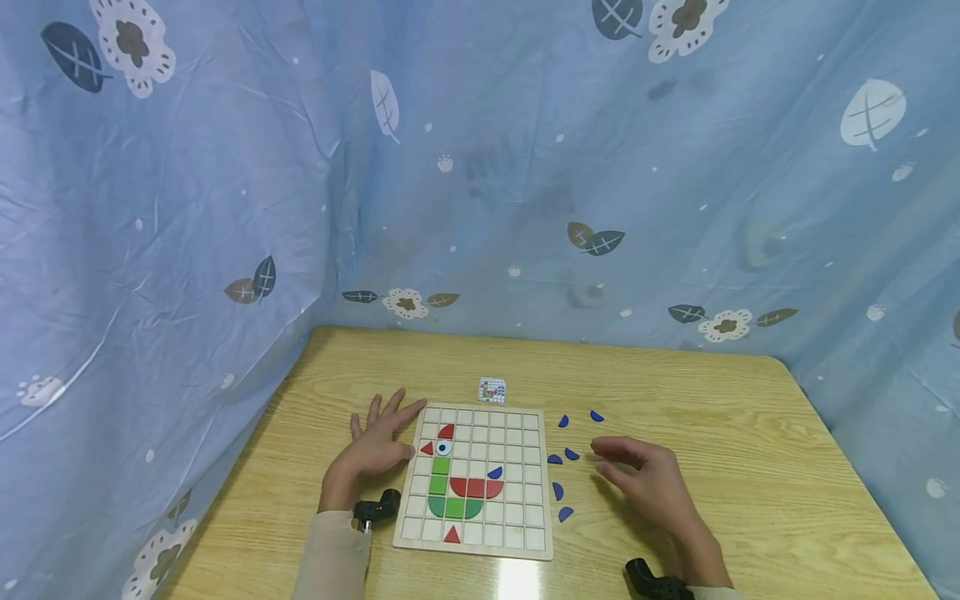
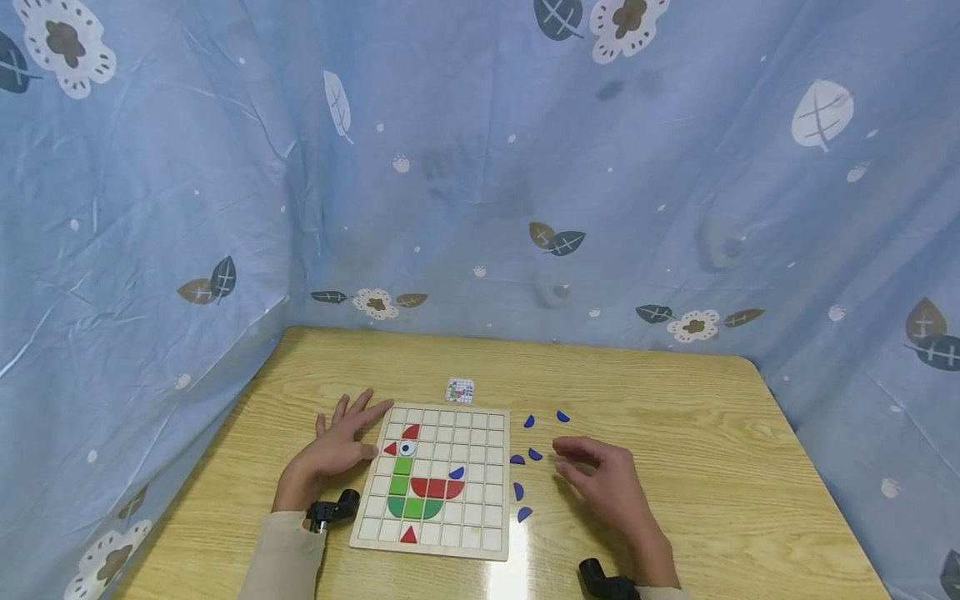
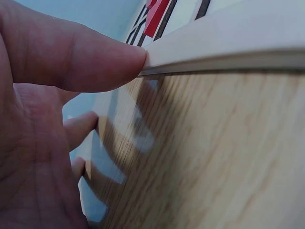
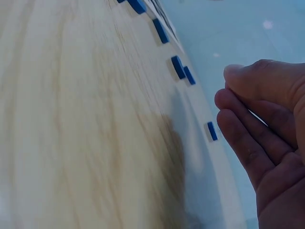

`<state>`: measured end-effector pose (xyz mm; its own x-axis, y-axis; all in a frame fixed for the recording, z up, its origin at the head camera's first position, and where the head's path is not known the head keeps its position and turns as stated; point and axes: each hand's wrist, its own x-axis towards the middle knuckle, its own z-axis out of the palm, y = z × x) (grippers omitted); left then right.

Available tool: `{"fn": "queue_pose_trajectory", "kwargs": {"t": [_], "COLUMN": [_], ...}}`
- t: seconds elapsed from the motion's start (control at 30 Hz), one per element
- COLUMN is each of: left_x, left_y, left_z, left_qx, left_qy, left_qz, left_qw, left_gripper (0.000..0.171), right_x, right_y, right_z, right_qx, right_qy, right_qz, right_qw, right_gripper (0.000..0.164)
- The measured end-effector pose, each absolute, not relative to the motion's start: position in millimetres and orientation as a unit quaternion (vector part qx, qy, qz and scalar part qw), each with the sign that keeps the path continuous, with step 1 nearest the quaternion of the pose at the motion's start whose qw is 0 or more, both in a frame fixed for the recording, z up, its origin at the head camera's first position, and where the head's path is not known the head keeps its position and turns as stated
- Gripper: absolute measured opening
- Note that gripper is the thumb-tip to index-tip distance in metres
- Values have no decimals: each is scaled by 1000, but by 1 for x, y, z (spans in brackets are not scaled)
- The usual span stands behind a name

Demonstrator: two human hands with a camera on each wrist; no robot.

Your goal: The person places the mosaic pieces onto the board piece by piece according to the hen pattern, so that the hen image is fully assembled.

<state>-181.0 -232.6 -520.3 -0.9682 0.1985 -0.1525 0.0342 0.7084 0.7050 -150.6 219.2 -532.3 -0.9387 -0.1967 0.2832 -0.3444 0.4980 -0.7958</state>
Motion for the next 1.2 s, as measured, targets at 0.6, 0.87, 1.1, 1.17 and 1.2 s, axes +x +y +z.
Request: {"fn": "queue_pose_trajectory", "kwargs": {"t": [0.6,0.87,1.1,1.17,1.2], "left_x": [-180,-180,-181,-181,-181], "left_y": [-232,-232,-233,-233,-233], "left_z": [-519,-518,-520,-520,-520], "left_qx": [62,65,67,67,66], "left_qy": [917,916,917,917,917], "left_qz": [380,381,379,379,379], "left_qw": [109,106,107,107,108], "left_gripper": [87,87,87,88,88], "right_x": [-174,-177,-178,-178,-178], "right_y": [189,181,178,177,176], "right_z": [-540,-540,-539,-537,-536], "right_qx": [146,156,153,159,164], "right_qy": [-880,-890,-901,-902,-902], "right_qz": [451,426,402,398,395], "right_qw": [28,39,47,51,55], "right_gripper": [29,28,29,29,29]}}
